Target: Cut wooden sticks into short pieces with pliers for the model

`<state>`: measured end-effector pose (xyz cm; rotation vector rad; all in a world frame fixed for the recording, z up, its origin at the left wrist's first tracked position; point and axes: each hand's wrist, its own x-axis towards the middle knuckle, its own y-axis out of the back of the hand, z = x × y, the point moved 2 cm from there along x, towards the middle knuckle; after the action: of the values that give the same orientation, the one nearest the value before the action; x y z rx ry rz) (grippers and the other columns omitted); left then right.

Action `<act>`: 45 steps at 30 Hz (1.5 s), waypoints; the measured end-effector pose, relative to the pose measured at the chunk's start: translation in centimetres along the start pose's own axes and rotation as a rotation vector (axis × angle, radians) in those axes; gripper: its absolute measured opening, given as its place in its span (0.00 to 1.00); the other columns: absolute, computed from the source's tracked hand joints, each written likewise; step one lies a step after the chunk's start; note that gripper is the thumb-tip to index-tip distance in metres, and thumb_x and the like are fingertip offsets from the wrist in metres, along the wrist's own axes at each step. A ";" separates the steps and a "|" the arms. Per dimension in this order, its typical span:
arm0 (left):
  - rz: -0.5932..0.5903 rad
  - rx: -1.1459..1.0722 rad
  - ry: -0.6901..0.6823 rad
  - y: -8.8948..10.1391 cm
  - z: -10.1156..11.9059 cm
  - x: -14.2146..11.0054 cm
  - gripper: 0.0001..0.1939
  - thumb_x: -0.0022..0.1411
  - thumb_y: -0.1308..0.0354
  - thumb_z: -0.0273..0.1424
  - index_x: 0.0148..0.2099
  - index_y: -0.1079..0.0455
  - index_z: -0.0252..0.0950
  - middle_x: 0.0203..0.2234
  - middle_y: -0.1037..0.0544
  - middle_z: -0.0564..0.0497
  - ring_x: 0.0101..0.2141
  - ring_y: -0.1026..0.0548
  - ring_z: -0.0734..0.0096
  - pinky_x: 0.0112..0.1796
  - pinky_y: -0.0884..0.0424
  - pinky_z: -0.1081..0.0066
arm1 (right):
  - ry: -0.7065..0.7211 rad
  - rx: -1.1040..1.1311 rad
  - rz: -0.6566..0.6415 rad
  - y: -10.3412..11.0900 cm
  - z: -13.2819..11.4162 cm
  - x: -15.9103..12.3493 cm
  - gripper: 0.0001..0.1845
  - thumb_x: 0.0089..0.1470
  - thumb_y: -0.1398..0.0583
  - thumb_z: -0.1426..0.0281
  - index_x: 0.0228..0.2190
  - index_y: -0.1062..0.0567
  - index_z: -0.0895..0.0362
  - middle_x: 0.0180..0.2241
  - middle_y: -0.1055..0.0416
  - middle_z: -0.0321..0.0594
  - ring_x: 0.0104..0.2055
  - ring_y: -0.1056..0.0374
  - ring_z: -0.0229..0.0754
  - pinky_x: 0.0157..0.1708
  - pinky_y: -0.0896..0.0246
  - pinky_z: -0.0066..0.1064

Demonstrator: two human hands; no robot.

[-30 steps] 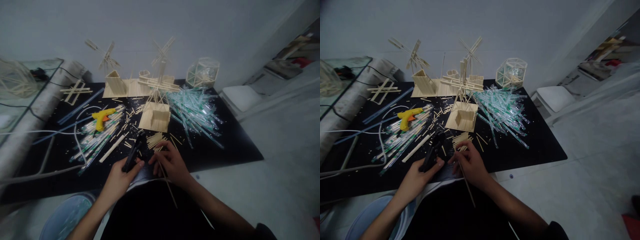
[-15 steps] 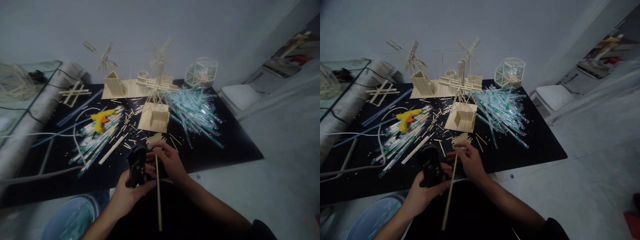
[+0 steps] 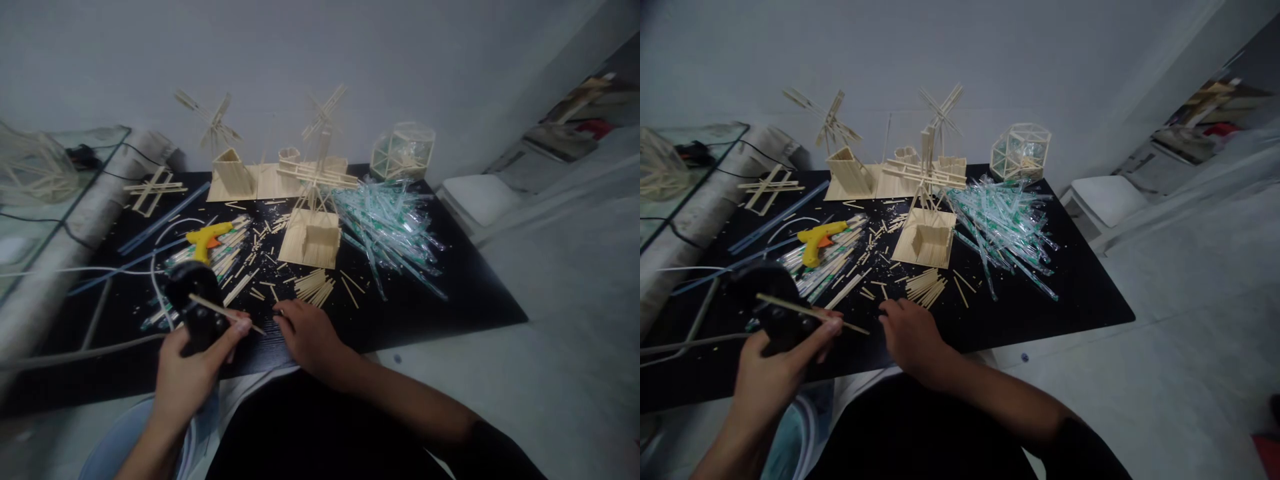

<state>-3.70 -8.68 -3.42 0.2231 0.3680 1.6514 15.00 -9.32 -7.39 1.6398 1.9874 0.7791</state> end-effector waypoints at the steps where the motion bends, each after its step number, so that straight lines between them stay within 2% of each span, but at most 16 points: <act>1: -0.029 -0.003 0.013 0.2 -0.2 0.4 0.12 0.54 0.30 0.40 0.34 0.22 0.36 0.18 0.26 0.56 0.21 0.29 0.74 0.25 0.30 0.74 | 0.036 -0.120 -0.009 0.1 -0.4 0.5 0.09 0.64 0.42 0.73 0.46 0.25 0.59 0.43 0.25 0.49 0.45 0.28 0.47 0.46 0.33 0.38; 3: -0.063 -0.005 0.029 0.5 -0.4 1.2 0.13 0.57 0.32 0.41 0.33 0.24 0.37 0.15 0.31 0.58 0.20 0.32 0.75 0.27 0.32 0.74 | 0.057 -0.290 -0.073 0.1 -1.2 1.6 0.09 0.62 0.42 0.76 0.45 0.26 0.62 0.44 0.27 0.53 0.46 0.30 0.50 0.45 0.32 0.39; 6: -0.086 -0.009 0.053 0.6 -0.7 1.8 0.14 0.58 0.33 0.42 0.32 0.26 0.37 0.13 0.33 0.59 0.20 0.33 0.75 0.27 0.34 0.74 | 0.014 -0.453 -0.161 -0.3 -2.3 2.8 0.12 0.58 0.43 0.83 0.44 0.28 0.64 0.42 0.27 0.56 0.44 0.31 0.52 0.43 0.32 0.39; 11: -0.059 -0.015 0.108 0.6 -0.8 2.2 0.17 0.54 0.30 0.44 0.33 0.26 0.36 0.15 0.32 0.59 0.18 0.35 0.77 0.21 0.37 0.76 | 0.042 -0.552 -0.146 -0.7 -3.0 3.1 0.13 0.57 0.47 0.86 0.42 0.28 0.67 0.38 0.28 0.59 0.42 0.32 0.54 0.42 0.34 0.42; 13: -0.030 -0.043 0.129 0.5 -0.8 2.4 0.18 0.51 0.29 0.45 0.34 0.25 0.36 0.16 0.31 0.58 0.18 0.34 0.77 0.20 0.38 0.76 | 0.089 -0.486 -0.116 0.0 -2.6 2.7 0.16 0.53 0.45 0.86 0.43 0.28 0.66 0.40 0.29 0.58 0.43 0.34 0.53 0.44 0.35 0.43; 16: 0.024 -0.094 0.153 0.1 -0.6 2.8 0.19 0.48 0.27 0.44 0.34 0.24 0.35 0.18 0.27 0.56 0.19 0.31 0.76 0.20 0.35 0.76 | 0.108 -0.200 -0.092 1.7 -1.6 2.3 0.20 0.52 0.45 0.87 0.46 0.29 0.61 0.44 0.31 0.50 0.44 0.34 0.46 0.46 0.35 0.36; 20: 0.006 -0.143 0.071 -1.1 0.5 3.5 0.19 0.47 0.26 0.43 0.34 0.24 0.35 0.24 0.23 0.53 0.24 0.27 0.73 0.26 0.29 0.74 | 0.121 0.101 -0.016 3.7 -0.4 2.3 0.07 0.63 0.44 0.78 0.36 0.26 0.58 0.36 0.29 0.41 0.40 0.33 0.41 0.45 0.36 0.33; 25: -0.069 -0.076 -0.065 -2.7 1.9 4.2 0.16 0.50 0.28 0.42 0.34 0.25 0.36 0.25 0.22 0.54 0.28 0.24 0.69 0.36 0.25 0.70 | 0.039 0.474 0.023 3.1 1.1 2.2 0.03 0.55 0.34 0.72 0.30 0.23 0.57 0.29 0.25 0.35 0.32 0.30 0.38 0.37 0.35 0.30; 29: -0.079 -0.033 -0.085 -3.8 2.0 4.2 0.17 0.51 0.29 0.42 0.37 0.23 0.36 0.30 0.19 0.51 0.32 0.21 0.65 0.39 0.24 0.67 | 0.014 0.682 0.039 2.0 1.9 2.2 0.05 0.54 0.33 0.68 0.31 0.22 0.56 0.32 0.21 0.37 0.36 0.25 0.41 0.42 0.30 0.34; 35: -0.060 -0.029 -0.141 -4.7 1.3 3.9 0.15 0.53 0.30 0.41 0.38 0.22 0.36 0.33 0.17 0.49 0.35 0.19 0.63 0.42 0.23 0.64 | 0.010 0.734 0.051 1.7 2.0 2.4 0.07 0.52 0.33 0.65 0.33 0.20 0.54 0.33 0.19 0.37 0.37 0.22 0.43 0.44 0.27 0.37; 39: -0.068 -0.091 -0.121 -5.1 1.0 3.6 0.16 0.52 0.30 0.41 0.39 0.22 0.35 0.35 0.16 0.48 0.36 0.19 0.62 0.45 0.22 0.62 | 0.004 0.770 0.026 1.7 2.0 2.5 0.07 0.53 0.34 0.64 0.33 0.19 0.54 0.33 0.18 0.37 0.38 0.21 0.44 0.44 0.26 0.38; 43: -0.014 -0.147 -0.114 -5.3 0.9 3.5 0.17 0.51 0.29 0.40 0.39 0.22 0.35 0.36 0.16 0.48 0.38 0.18 0.61 0.47 0.23 0.61 | 0.060 0.689 0.051 2.0 2.1 2.7 0.07 0.56 0.35 0.66 0.36 0.18 0.54 0.36 0.18 0.38 0.39 0.22 0.43 0.44 0.29 0.35; 45: -0.026 -0.160 -0.110 -5.3 0.9 3.5 0.16 0.51 0.29 0.40 0.39 0.23 0.35 0.36 0.17 0.48 0.38 0.19 0.62 0.48 0.23 0.61 | 0.088 0.599 0.047 2.3 2.1 2.8 0.06 0.57 0.35 0.68 0.37 0.17 0.54 0.36 0.18 0.38 0.37 0.23 0.42 0.42 0.30 0.33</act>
<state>1.16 -4.67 -4.77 0.1877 0.1540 1.6267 17.48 -6.01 -7.40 2.0005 2.4064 0.2763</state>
